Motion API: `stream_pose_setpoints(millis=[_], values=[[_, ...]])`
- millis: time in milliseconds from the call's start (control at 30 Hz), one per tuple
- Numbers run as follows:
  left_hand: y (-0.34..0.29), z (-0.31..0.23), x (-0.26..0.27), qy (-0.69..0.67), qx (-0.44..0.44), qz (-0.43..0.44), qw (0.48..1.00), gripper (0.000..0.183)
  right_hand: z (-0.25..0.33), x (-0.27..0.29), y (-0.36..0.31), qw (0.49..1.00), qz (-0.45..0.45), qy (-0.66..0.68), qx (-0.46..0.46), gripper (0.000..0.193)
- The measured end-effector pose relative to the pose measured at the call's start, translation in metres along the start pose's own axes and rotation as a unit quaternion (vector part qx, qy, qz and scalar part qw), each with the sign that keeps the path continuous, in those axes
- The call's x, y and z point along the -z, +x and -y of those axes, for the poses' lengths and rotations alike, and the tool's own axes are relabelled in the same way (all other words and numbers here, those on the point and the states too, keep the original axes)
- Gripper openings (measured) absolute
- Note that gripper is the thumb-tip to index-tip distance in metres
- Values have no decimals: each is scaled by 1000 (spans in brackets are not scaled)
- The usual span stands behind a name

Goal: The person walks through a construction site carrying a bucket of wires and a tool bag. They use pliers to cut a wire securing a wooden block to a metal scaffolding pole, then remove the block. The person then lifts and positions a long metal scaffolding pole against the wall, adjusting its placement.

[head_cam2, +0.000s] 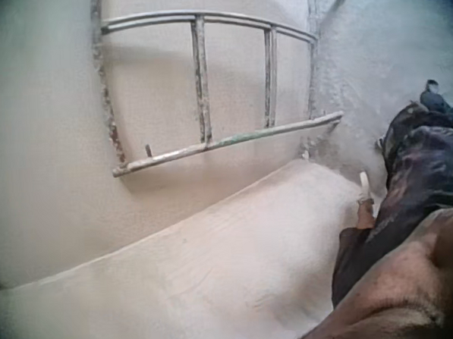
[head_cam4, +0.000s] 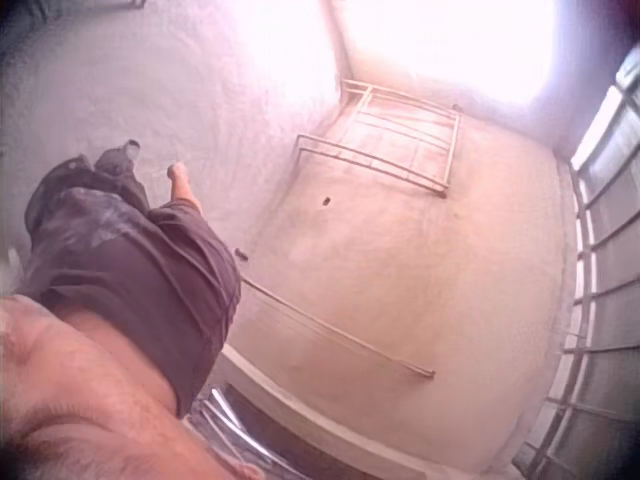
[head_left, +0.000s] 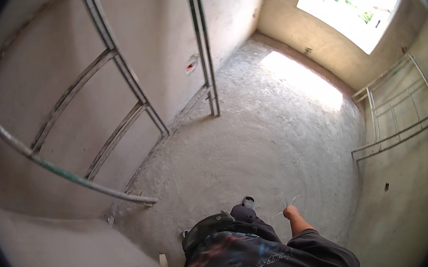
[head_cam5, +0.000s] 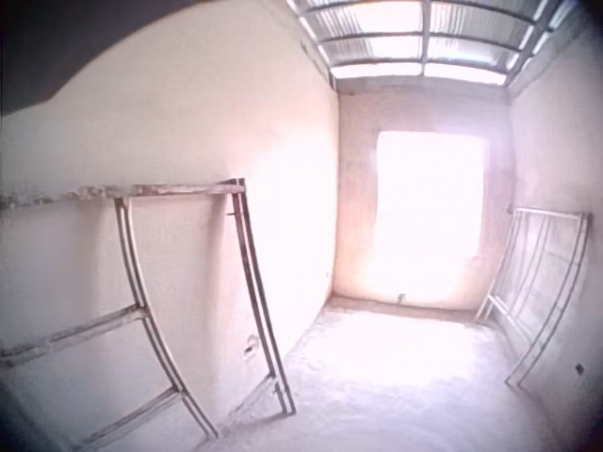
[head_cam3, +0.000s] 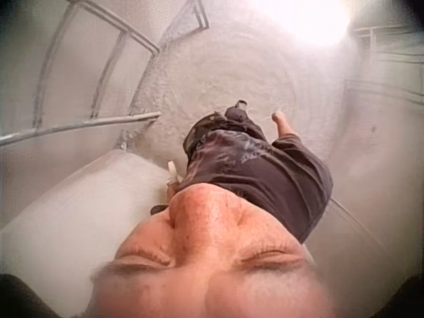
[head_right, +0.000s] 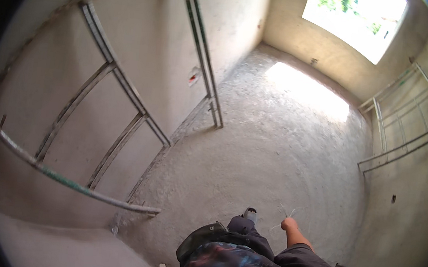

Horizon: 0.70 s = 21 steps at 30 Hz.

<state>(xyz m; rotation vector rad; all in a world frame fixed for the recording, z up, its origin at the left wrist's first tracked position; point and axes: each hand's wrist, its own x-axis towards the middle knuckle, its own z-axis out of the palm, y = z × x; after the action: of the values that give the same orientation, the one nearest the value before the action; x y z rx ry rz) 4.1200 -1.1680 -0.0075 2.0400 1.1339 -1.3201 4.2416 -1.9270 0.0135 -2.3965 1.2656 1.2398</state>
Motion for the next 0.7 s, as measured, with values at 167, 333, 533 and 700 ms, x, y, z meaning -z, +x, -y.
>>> stream_pose_setpoints(millis=[167,333,533,700], values=[[-25,-142,-43,-31,-38,60,997,55,-150,-78,61,994,70,-67,47,26],[-68,-299,-76,18,-42,49,998,45,-249,-55,136,990,141,-1,4,30],[-111,-520,-122,137,-117,55,982,46,-286,152,183,963,-63,251,-78,33],[-140,-664,-171,197,-140,67,968,50,-313,276,258,942,-160,291,-55,31]])
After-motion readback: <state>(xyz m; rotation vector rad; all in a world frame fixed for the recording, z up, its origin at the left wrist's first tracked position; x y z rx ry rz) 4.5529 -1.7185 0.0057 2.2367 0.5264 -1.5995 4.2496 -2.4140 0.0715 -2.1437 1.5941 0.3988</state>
